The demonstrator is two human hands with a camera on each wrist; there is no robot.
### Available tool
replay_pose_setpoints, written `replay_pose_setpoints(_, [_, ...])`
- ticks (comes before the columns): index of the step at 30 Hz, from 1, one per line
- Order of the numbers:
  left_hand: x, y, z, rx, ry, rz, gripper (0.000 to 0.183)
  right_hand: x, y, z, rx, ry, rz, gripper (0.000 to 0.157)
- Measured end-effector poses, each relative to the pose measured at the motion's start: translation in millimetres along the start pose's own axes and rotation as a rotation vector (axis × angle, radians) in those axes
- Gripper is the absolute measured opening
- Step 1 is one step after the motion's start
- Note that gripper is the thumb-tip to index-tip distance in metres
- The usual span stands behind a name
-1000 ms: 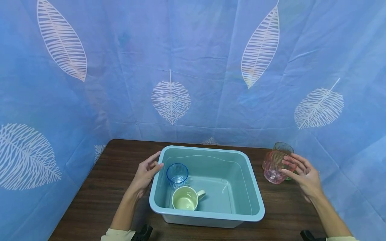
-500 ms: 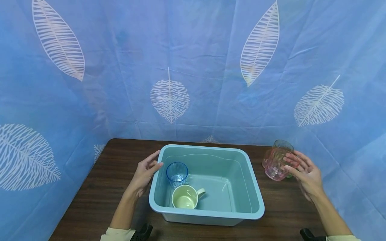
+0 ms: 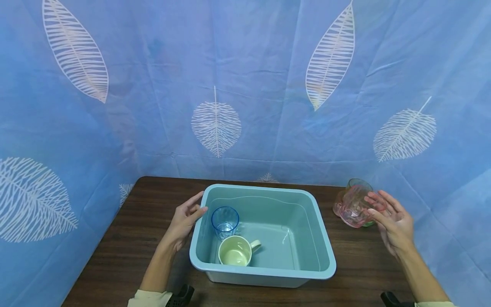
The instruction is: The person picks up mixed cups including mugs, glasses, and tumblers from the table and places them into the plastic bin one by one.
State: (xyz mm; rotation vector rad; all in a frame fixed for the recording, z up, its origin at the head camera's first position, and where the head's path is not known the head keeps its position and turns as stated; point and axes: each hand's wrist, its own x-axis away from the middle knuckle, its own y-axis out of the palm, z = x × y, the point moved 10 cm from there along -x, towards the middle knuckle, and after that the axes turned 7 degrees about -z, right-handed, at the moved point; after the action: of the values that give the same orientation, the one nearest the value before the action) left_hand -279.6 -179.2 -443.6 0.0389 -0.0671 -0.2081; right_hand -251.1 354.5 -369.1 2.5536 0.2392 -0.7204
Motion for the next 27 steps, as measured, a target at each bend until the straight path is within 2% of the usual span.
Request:
replay_pose_setpoints(6, [0.5, -0.4, -0.1, 0.002, 0.008, -0.006, 0.06, -1.4, 7.6, -2.3, 0.029, 0.012, -0.025, 0.058])
replay_pose_setpoints(13, [0.4, -0.1, 0.0, -0.013, 0.018, -0.006, 0.059, -6.3, 18.9, -7.4, 0.037, -0.018, -0.124, 0.058])
replay_pose_setpoints(20, [0.1, -0.3, -0.9, -0.008, 0.03, -0.007, 0.06, -7.2, 23.8, -11.0, 0.005, -0.05, -0.146, 0.057])
replay_pose_setpoints(27, [-0.5, -0.1, -0.9, -0.01, 0.034, -0.008, 0.06, -8.4, 29.7, -12.2, 0.021, -0.06, -0.155, 0.058])
